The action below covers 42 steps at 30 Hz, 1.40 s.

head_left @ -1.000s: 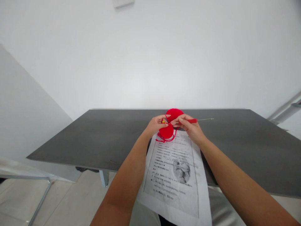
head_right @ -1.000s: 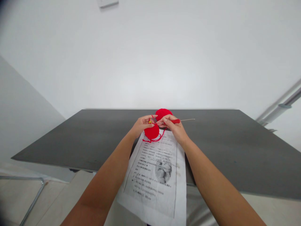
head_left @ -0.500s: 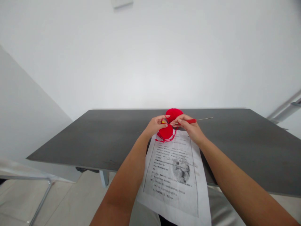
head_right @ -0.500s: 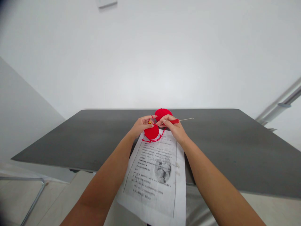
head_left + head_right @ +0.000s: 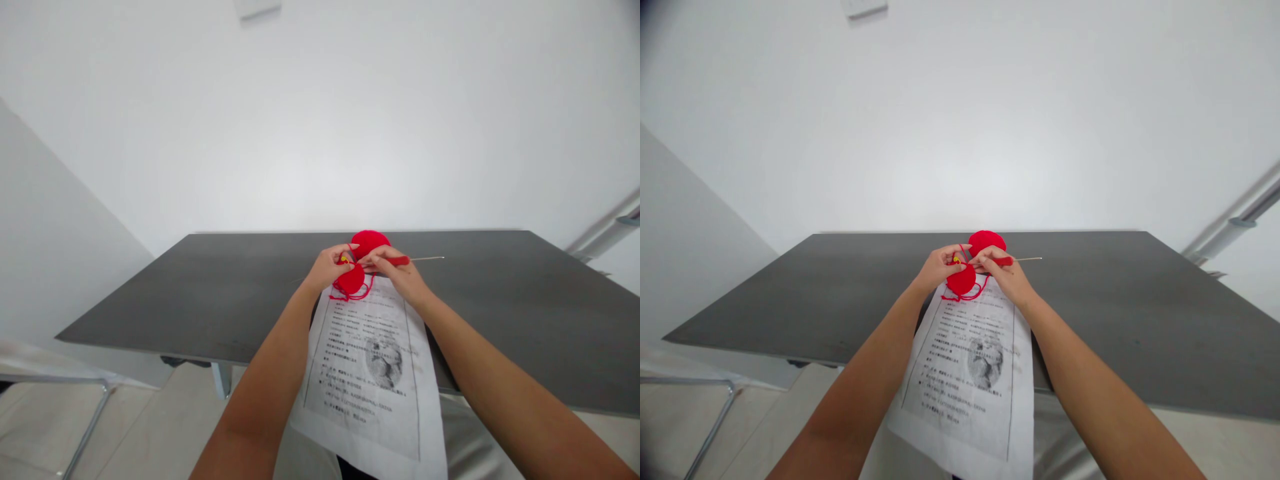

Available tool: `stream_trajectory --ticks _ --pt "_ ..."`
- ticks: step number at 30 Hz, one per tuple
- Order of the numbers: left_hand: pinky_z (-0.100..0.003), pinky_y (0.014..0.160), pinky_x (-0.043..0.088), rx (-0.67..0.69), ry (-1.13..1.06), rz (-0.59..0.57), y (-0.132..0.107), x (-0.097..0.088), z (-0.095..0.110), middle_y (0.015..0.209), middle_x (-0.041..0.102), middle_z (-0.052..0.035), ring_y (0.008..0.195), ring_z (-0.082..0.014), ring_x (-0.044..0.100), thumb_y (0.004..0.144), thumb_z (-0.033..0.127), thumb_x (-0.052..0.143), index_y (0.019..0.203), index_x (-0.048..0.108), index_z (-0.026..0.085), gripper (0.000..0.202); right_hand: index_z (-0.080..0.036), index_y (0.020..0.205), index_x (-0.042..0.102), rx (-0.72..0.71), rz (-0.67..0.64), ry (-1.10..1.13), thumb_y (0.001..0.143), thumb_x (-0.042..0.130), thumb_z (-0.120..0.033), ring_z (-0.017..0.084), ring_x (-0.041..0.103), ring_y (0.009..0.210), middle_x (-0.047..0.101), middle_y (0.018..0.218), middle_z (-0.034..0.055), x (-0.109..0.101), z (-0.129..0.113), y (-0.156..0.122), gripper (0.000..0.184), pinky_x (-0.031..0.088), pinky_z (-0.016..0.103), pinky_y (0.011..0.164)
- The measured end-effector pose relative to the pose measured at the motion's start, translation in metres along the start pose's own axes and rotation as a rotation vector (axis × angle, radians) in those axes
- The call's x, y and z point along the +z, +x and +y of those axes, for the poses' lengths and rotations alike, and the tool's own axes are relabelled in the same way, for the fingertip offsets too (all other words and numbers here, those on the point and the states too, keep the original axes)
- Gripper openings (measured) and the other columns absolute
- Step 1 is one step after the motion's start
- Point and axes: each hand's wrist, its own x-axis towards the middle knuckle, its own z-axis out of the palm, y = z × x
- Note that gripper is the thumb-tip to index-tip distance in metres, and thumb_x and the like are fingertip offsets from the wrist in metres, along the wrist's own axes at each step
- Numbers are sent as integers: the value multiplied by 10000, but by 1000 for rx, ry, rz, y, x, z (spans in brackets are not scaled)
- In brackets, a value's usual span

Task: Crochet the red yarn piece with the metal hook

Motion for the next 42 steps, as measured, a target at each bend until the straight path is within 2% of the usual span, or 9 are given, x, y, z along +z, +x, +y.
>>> stream_trajectory --ticks 9,16,22,26,30,35,42 --pt "-277 796 452 87 272 140 0 6 -3 828 662 -31 787 -149 582 644 77 609 1079 673 161 448 -191 847 641 -165 -17 -317 895 508 -351 197 618 864 643 879 54 2 4 -1 213 508 362 825" --pt "-295 837 454 143 344 156 0 6 -4 912 679 -53 855 -170 597 658 80 604 1039 678 165 397 -199 853 612 -284 -33 -562 917 469 -283 189 606 807 652 844 53 4 3 -1 178 482 345 788" --pt "-283 830 451 171 346 114 0 12 -3 849 669 -49 820 -160 597 701 134 611 1034 670 138 337 -213 868 596 -455 -61 -652 928 453 -281 200 592 868 631 873 71 5 8 0 170 477 351 808" --pt "-266 773 456 121 239 104 2 13 -8 801 648 -29 760 -140 583 711 163 622 1137 623 118 429 -217 859 592 -504 -5 -679 927 462 -264 200 588 843 624 845 67 5 8 1 153 480 353 781" --pt "-233 684 448 43 55 109 4 9 -9 734 622 4 668 -107 562 688 156 638 1220 569 114 538 -215 863 597 -508 79 -688 881 554 -271 198 599 806 636 835 61 2 7 1 73 491 345 752" --pt "-220 620 431 -30 -140 117 4 5 -3 671 601 27 605 -90 545 640 167 683 1204 575 102 578 -225 919 611 -433 56 -644 872 555 -321 193 634 822 670 892 54 2 7 0 120 514 338 768" --pt "-250 665 455 -156 -389 145 4 5 -2 689 633 13 613 -100 574 566 197 758 1176 594 100 639 -235 1008 618 -344 14 -586 892 508 -365 216 633 969 681 1025 67 2 6 -1 206 496 366 881"
